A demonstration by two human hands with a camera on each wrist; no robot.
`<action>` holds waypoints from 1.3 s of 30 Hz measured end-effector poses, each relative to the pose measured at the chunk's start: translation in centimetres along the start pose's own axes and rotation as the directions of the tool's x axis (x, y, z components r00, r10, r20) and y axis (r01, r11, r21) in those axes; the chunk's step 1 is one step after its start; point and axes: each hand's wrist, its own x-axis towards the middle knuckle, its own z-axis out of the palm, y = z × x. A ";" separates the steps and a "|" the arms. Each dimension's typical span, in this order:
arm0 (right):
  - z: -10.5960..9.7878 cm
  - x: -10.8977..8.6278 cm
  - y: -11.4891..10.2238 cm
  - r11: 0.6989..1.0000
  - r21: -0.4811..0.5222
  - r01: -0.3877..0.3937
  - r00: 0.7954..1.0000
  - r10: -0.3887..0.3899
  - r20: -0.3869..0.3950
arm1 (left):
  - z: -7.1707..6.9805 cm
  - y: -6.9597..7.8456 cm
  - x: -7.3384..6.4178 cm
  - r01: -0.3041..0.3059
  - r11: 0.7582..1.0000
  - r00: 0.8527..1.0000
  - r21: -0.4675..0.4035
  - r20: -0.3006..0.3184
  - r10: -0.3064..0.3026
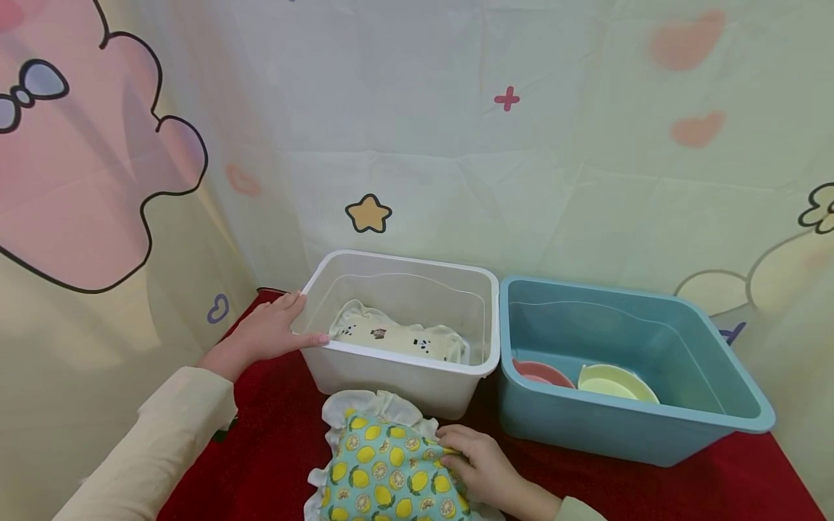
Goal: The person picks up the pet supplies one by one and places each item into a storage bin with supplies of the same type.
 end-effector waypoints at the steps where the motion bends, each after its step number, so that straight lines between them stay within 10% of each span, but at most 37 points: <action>1: 0.0 0.0 -0.1 1.000 0.003 -0.001 1.000 0.001 -0.001 | 0.0 0.0 0.0 0.001 1.000 1.000 0.001 0.000 -0.001; 39: -2.8 0.5 -2.3 0.996 0.004 0.093 0.991 -0.092 -0.099 | -0.1 0.0 -0.1 0.002 1.000 1.000 -0.001 0.004 -0.002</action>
